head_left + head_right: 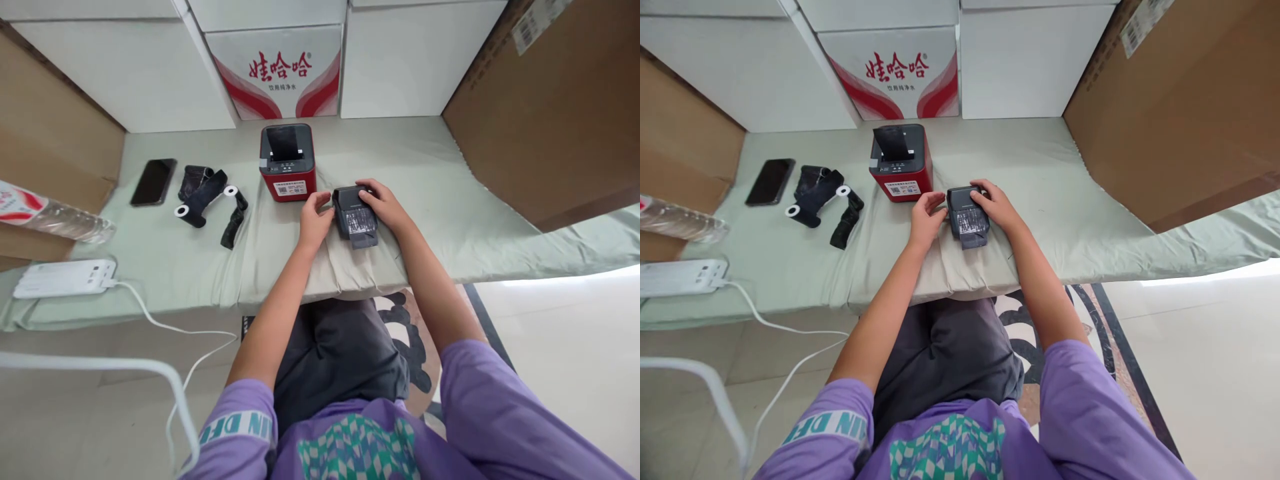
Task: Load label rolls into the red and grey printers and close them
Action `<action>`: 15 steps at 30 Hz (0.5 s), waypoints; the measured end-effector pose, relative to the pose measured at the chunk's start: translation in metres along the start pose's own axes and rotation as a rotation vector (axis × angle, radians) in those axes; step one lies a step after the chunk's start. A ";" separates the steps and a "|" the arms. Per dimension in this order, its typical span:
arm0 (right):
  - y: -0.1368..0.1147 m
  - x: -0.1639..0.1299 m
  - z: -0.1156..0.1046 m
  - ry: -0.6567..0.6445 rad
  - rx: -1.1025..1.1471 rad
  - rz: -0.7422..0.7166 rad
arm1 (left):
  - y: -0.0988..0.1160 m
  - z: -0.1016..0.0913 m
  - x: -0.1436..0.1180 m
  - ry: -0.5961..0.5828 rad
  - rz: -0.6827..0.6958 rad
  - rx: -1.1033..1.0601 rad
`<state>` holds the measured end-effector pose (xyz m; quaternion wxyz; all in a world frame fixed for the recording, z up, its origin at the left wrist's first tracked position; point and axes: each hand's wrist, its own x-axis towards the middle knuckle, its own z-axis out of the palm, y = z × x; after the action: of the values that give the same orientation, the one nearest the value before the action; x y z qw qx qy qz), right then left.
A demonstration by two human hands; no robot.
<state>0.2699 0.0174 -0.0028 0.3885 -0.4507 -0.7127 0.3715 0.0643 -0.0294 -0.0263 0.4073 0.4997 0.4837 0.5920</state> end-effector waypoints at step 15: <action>-0.007 -0.001 0.010 0.092 -0.034 -0.011 | 0.010 -0.012 0.017 -0.155 -0.287 -0.137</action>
<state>0.2585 0.0119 -0.0010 0.4155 -0.4698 -0.7027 0.3361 0.0500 -0.0167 -0.0131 0.5569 0.4406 0.4758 0.5190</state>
